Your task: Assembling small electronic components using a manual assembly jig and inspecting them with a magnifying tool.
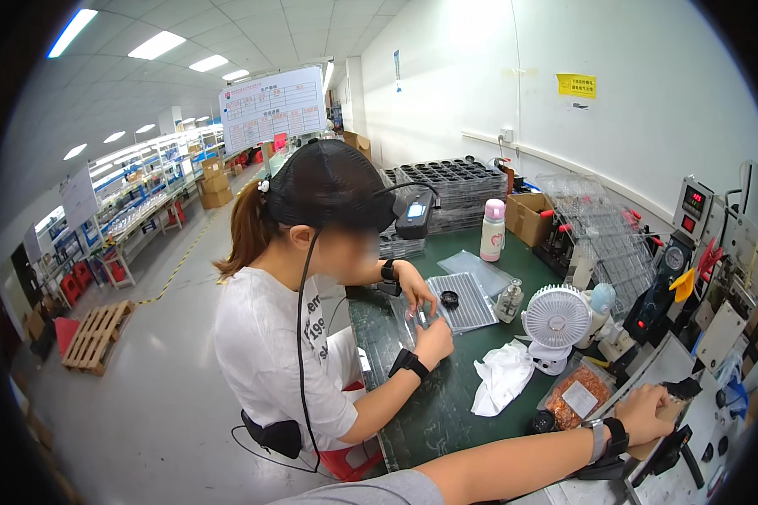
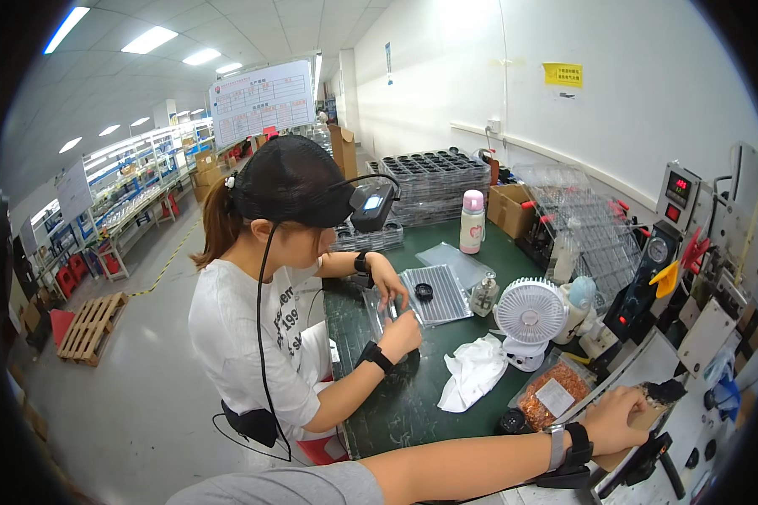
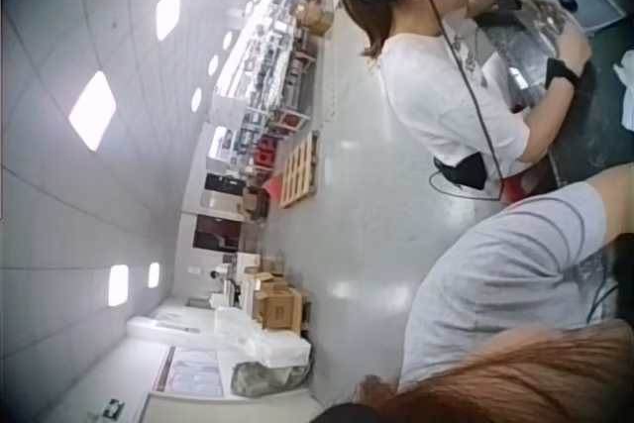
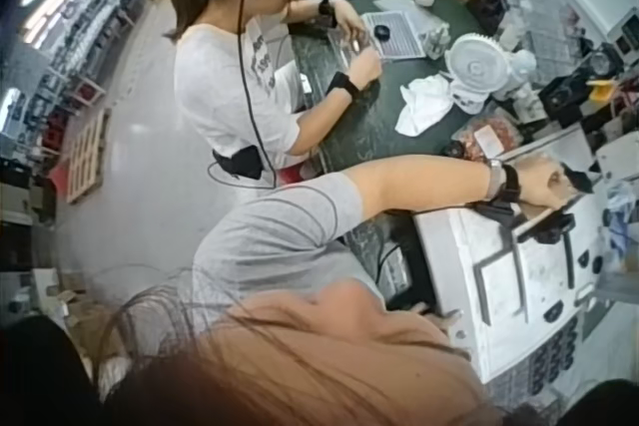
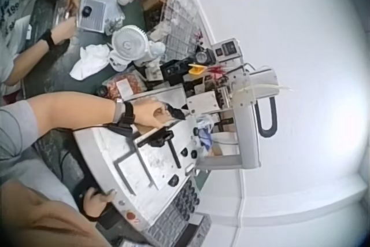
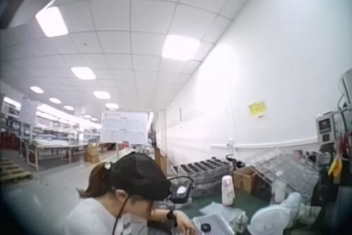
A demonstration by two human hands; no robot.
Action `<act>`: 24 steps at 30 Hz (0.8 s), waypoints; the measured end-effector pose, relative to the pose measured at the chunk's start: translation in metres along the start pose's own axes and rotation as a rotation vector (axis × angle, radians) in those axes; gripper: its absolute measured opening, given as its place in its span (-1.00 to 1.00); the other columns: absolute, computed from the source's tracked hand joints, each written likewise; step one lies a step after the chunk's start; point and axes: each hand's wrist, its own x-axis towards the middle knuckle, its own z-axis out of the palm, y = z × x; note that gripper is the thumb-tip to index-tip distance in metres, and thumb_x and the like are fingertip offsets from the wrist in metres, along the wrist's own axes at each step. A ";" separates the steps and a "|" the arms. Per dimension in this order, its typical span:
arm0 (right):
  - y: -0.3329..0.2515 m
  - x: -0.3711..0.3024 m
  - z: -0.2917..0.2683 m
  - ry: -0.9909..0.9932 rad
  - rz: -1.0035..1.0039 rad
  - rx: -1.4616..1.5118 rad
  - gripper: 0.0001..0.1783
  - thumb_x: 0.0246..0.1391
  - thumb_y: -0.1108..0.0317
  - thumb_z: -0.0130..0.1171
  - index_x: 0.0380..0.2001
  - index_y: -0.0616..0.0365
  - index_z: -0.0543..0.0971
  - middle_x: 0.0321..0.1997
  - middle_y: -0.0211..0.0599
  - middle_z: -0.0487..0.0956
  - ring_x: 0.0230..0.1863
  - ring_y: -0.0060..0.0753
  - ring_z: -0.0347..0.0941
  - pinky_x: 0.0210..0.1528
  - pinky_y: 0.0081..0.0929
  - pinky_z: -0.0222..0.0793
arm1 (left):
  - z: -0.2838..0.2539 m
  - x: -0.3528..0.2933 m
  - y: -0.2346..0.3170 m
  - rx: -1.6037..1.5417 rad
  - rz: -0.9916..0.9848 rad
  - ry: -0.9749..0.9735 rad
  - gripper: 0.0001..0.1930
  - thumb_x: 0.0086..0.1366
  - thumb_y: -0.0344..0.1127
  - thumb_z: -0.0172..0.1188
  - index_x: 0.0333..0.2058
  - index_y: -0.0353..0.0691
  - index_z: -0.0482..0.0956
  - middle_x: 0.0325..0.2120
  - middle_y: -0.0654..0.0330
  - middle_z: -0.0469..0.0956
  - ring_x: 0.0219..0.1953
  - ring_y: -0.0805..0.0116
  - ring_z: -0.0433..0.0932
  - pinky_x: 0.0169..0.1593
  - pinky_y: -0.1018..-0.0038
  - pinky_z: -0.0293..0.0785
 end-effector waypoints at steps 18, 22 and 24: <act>-0.003 -0.003 -0.001 -0.102 0.144 -0.050 -0.12 -0.14 0.38 0.15 0.14 0.50 -0.10 -0.26 0.44 0.40 -0.39 0.33 0.37 -0.18 -0.07 0.27 | 0.000 -0.001 0.000 -0.008 -0.003 -0.014 -0.55 -0.12 -0.12 0.25 -0.21 -0.10 0.40 -0.15 0.15 0.36 0.02 0.12 0.27 0.00 0.12 0.16; -0.006 0.001 -0.003 -0.053 0.096 -0.029 -0.12 -0.14 0.39 0.14 0.14 0.51 -0.11 -0.21 0.48 0.38 -0.34 0.35 0.37 -0.13 -0.07 0.26 | -0.002 0.000 0.001 -0.023 -0.004 -0.022 -0.55 -0.13 -0.12 0.25 -0.22 -0.09 0.40 -0.15 0.14 0.36 0.02 0.13 0.27 0.00 0.12 0.16; -0.006 0.002 -0.003 -0.022 0.066 -0.003 -0.11 -0.14 0.39 0.15 0.15 0.52 -0.11 -0.18 0.49 0.37 -0.32 0.36 0.37 -0.11 -0.07 0.26 | -0.001 -0.001 0.001 -0.018 -0.003 -0.015 -0.55 -0.13 -0.13 0.25 -0.22 -0.09 0.40 -0.16 0.15 0.35 0.02 0.13 0.27 0.00 0.12 0.16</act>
